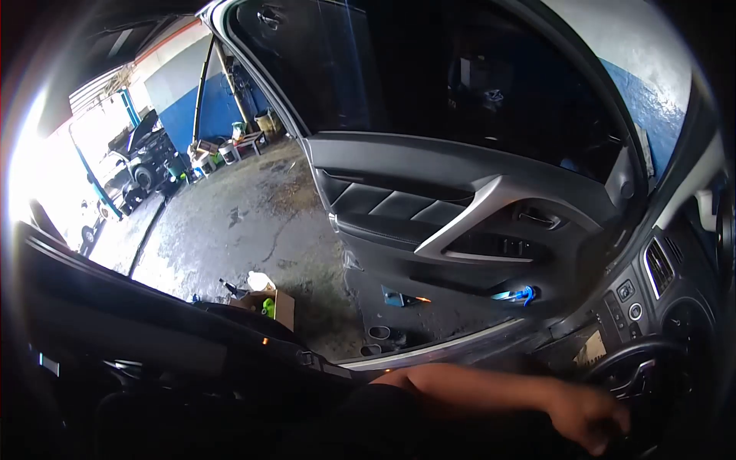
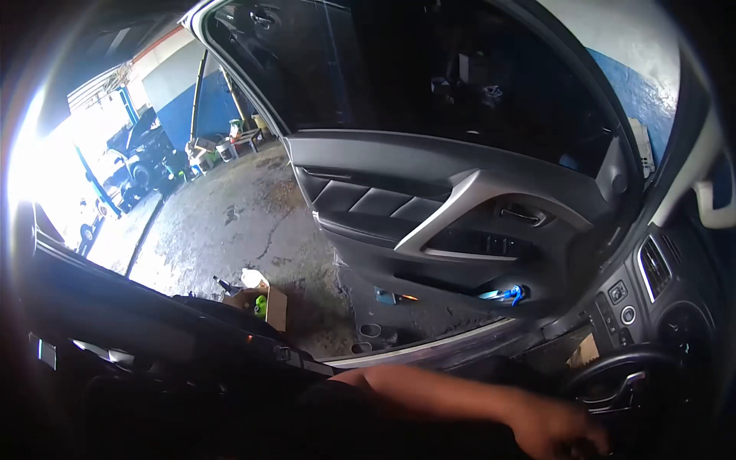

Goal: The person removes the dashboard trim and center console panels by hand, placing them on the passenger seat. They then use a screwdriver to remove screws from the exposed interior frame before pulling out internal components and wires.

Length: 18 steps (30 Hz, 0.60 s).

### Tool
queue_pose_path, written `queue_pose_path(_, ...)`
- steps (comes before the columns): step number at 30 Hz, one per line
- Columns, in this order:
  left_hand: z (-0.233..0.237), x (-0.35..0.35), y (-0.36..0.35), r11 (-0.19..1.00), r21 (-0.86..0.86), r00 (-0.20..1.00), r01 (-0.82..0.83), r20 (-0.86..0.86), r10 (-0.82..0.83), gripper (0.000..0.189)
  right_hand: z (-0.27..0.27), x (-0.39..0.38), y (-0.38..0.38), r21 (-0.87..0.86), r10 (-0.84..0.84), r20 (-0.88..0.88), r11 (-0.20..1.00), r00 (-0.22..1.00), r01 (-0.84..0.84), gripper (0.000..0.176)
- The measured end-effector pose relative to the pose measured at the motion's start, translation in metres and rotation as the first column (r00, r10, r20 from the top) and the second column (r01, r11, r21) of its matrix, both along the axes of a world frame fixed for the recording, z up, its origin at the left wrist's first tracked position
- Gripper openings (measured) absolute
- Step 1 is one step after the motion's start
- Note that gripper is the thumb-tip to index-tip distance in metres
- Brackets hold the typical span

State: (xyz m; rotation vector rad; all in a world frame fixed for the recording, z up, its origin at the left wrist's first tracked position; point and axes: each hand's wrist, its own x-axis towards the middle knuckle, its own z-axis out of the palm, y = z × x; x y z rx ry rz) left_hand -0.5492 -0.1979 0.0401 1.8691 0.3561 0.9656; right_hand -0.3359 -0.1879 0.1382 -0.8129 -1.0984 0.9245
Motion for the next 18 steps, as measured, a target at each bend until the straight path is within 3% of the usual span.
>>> queue_pose_path(1, 0.004, 0.01, -0.008, 0.998, 0.043, 0.988, 0.049, 0.144, -0.055, 0.054, 0.003, 0.001, 0.002, 0.004, -0.025, 0.021, 1.0, 0.999, 0.025, 0.039)
queue_pose_path(3, -0.017, 0.048, -0.007, 0.983, 0.181, 0.984, 0.014, 0.173, -0.046, 0.073, 0.009, 0.009, 0.004, 0.024, -0.088, 0.038, 0.996, 0.995, 0.087, 0.038)
queue_pose_path(5, -0.027, 0.097, -0.006, 0.978, 0.207, 0.961, 0.04, 0.258, -0.094, 0.069, 0.018, 0.034, 0.002, 0.068, -0.202, 0.043, 0.978, 0.979, 0.199, 0.037)
queue_pose_path(10, -0.02, 0.186, -0.031, 0.961, -0.048, 0.853, 0.274, 0.474, -0.219, 0.06, 0.056, 0.106, -0.022, 0.189, -0.468, -0.025, 0.865, 0.883, 0.464, 0.036)
queue_pose_path(13, -0.014, 0.207, -0.03, 0.902, -0.256, 0.821, 0.347, 0.547, -0.161, 0.055, 0.072, 0.135, -0.035, 0.223, -0.52, -0.063, 0.824, 0.852, 0.52, 0.036)
queue_pose_path(16, -0.009, 0.224, -0.022, 0.853, -0.41, 0.831, 0.322, 0.554, -0.048, 0.052, 0.082, 0.15, -0.04, 0.237, -0.53, -0.079, 0.813, 0.844, 0.532, 0.036)
queue_pose_path(18, -0.003, 0.228, -0.016, 0.814, -0.518, 0.889, 0.262, 0.459, 0.006, 0.05, 0.084, 0.154, -0.037, 0.247, -0.507, -0.084, 0.823, 0.858, 0.511, 0.037)
